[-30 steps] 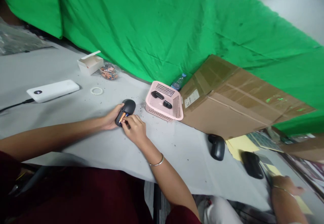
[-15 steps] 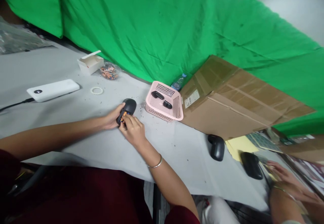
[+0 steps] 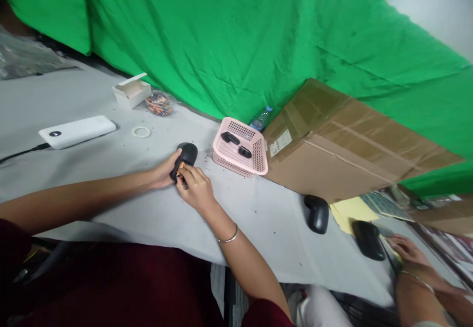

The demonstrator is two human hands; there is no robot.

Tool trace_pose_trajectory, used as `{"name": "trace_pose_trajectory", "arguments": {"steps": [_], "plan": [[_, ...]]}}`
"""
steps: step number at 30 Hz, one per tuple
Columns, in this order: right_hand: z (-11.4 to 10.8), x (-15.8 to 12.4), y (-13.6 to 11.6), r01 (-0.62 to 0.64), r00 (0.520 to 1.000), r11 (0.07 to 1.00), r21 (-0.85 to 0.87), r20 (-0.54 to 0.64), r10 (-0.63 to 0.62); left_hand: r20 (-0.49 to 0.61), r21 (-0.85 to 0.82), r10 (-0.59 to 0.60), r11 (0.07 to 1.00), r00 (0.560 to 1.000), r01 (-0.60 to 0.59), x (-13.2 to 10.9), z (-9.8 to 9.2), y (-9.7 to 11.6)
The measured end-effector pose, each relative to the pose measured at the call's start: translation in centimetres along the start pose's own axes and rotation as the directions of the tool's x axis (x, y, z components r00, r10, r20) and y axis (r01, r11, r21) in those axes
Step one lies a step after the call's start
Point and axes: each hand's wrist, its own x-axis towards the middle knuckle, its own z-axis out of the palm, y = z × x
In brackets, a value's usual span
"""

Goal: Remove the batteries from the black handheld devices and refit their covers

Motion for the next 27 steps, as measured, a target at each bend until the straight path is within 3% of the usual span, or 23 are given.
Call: {"name": "trace_pose_trajectory", "arguments": {"steps": [4,9,13,15,17,20,23,27], "plan": [[0.4,-0.2,0.3,-0.009,1.0,1.0,-0.019,-0.017,0.009,-0.086,-0.014,0.025,1.0,0.996,-0.027,0.2,0.3,-0.1],[0.4,-0.2,0.3,0.015,0.999,1.0,0.021,-0.029,-0.014,-0.106,-0.026,0.027,0.999,0.994,-0.03,-0.3,0.9,0.5],[0.7,0.1,-0.1,-0.125,0.989,0.972,0.198,-0.048,0.137,-0.157,0.086,0.176,0.983,0.972,-0.164,-0.4,1.0,0.5],[0.9,0.3,-0.1,-0.288,0.95,0.912,0.293,-0.031,0.31,-0.167,0.146,0.244,0.964,0.955,-0.221,-0.2,1.0,0.4],[1.1,0.5,0.1,-0.444,0.879,0.825,0.351,-0.006,0.476,-0.179,0.188,0.295,0.947,0.938,-0.262,0.0,0.9,0.3],[1.1,0.6,0.7,-0.578,0.785,0.735,0.354,-0.008,0.62,-0.22,0.217,0.343,0.93,0.913,-0.297,0.3,0.8,0.5],[1.0,0.7,1.1,-0.613,0.759,0.73,0.303,-0.031,0.651,-0.257,0.238,0.384,0.914,0.887,-0.327,0.4,0.9,0.7],[1.1,0.7,1.0,-0.611,0.776,0.754,0.242,-0.007,0.631,-0.256,0.272,0.408,0.9,0.876,-0.339,0.5,0.8,0.7]]}}
